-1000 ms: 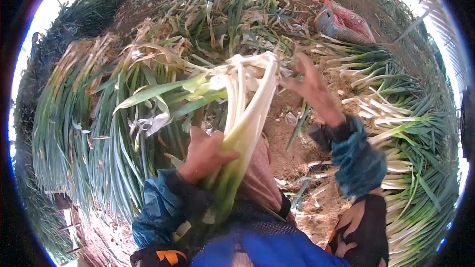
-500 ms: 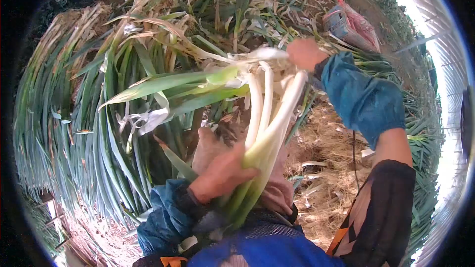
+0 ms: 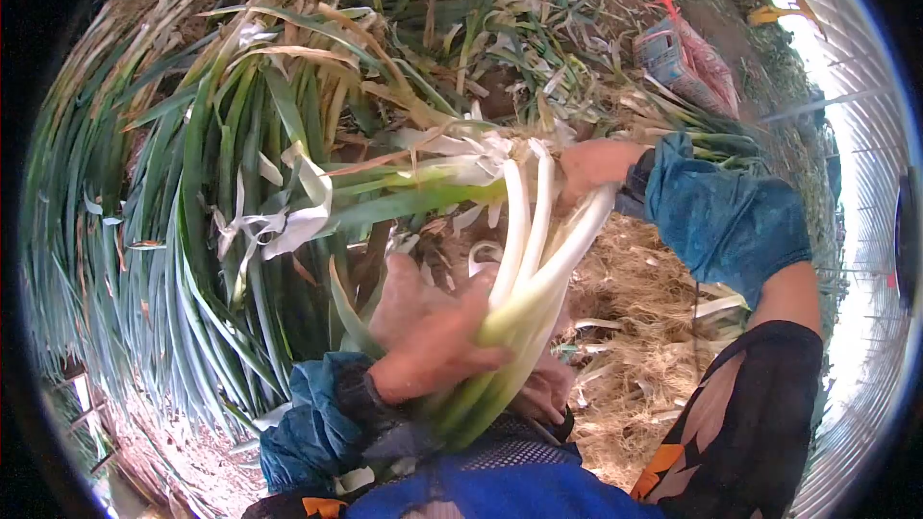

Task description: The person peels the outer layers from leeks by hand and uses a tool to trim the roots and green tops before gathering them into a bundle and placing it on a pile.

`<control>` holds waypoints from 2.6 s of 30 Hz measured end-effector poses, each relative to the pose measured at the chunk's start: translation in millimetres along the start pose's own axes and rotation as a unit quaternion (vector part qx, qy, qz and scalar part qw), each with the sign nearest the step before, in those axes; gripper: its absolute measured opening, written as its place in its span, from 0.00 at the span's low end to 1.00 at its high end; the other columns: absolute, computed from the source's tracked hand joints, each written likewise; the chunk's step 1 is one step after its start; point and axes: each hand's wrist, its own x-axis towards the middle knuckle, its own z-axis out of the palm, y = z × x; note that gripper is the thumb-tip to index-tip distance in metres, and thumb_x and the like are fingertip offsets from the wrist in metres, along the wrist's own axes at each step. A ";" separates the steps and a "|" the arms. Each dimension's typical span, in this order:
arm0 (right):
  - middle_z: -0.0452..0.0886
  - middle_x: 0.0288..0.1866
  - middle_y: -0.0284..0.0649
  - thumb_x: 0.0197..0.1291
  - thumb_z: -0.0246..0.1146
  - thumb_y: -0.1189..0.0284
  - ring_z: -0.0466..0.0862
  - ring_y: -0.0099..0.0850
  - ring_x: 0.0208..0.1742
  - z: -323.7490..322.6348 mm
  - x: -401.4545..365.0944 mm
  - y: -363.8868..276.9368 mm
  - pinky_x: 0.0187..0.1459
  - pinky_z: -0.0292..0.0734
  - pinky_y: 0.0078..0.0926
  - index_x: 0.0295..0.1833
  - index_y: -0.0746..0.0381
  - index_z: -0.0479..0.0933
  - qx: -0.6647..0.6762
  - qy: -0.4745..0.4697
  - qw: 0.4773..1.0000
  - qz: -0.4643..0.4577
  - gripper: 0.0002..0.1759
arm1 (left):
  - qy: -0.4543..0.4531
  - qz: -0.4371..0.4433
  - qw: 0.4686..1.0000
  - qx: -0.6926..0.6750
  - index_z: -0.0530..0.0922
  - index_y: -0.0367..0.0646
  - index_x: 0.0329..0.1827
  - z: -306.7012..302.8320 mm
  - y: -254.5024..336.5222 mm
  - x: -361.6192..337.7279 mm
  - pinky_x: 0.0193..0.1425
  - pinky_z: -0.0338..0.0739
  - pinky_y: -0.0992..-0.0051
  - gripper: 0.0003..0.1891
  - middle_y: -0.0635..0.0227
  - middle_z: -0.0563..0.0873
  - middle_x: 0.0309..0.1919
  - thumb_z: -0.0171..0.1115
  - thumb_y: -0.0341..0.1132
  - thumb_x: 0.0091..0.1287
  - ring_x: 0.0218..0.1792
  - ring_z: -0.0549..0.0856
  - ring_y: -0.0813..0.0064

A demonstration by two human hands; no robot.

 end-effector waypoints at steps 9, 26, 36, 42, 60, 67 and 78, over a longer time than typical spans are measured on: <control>0.84 0.32 0.41 0.47 0.66 0.65 0.85 0.38 0.32 -44.0 42.8 100.0 0.32 0.80 0.36 0.30 0.58 0.83 -0.312 0.230 0.919 0.072 0.08 | -0.009 0.016 0.998 0.066 0.55 0.35 0.66 2.3 -10.8 4.8 0.47 0.72 0.65 0.39 0.46 0.80 0.39 0.66 0.41 0.56 0.40 0.80 0.55; 0.82 0.35 0.54 0.47 0.63 0.63 0.82 0.50 0.41 20.6 84.4 -17.6 0.43 0.76 0.45 0.42 0.67 0.77 -0.148 -0.013 0.986 -0.080 0.20 | -0.095 -0.025 0.995 0.005 0.64 0.30 0.44 -1.8 -2.1 11.2 0.34 0.75 0.57 0.28 0.45 0.79 0.26 0.61 0.48 0.59 0.29 0.82 0.50; 0.83 0.38 0.49 0.55 0.58 0.67 0.84 0.44 0.41 -28.2 99.4 91.3 0.42 0.78 0.47 0.41 0.59 0.79 -0.199 0.298 0.931 0.064 0.11 | -0.083 -0.021 0.995 0.060 0.63 0.26 0.50 -7.0 13.7 12.4 0.37 0.75 0.58 0.31 0.41 0.78 0.32 0.63 0.46 0.59 0.32 0.82 0.48; 0.80 0.38 0.56 0.60 0.50 0.70 0.81 0.52 0.42 -122.3 -19.6 248.4 0.41 0.74 0.54 0.47 0.60 0.73 -0.245 0.455 0.832 0.203 0.12 | -0.082 0.033 0.995 -0.038 0.64 0.30 0.53 -2.0 -0.4 17.2 0.39 0.74 0.59 0.31 0.43 0.78 0.34 0.64 0.47 0.59 0.33 0.81 0.48; 0.80 0.40 0.52 0.57 0.55 0.69 0.80 0.48 0.42 225.6 -30.9 83.0 0.40 0.74 0.44 0.40 0.63 0.75 0.217 0.436 0.859 0.159 0.10 | -0.106 -0.008 0.994 -0.007 0.64 0.35 0.62 -5.0 11.0 18.1 0.54 0.71 0.63 0.33 0.44 0.78 0.47 0.61 0.48 0.61 0.47 0.79 0.52; 0.79 0.37 0.50 0.56 0.56 0.68 0.80 0.47 0.41 45.9 -13.6 205.5 0.39 0.74 0.42 0.36 0.62 0.76 0.042 0.327 0.932 0.150 0.09 | -0.058 0.034 0.997 0.045 0.55 0.36 0.71 -5.4 15.3 21.3 0.58 0.69 0.64 0.42 0.45 0.73 0.56 0.64 0.45 0.57 0.55 0.75 0.52; 0.79 0.33 0.47 0.55 0.58 0.66 0.80 0.44 0.38 111.1 5.1 121.6 0.36 0.75 0.40 0.31 0.60 0.77 0.064 0.094 0.993 -0.041 0.09 | -0.068 0.065 0.994 0.057 0.49 0.44 0.75 -3.0 13.2 19.6 0.59 0.69 0.74 0.45 0.58 0.77 0.57 0.67 0.38 0.60 0.55 0.75 0.71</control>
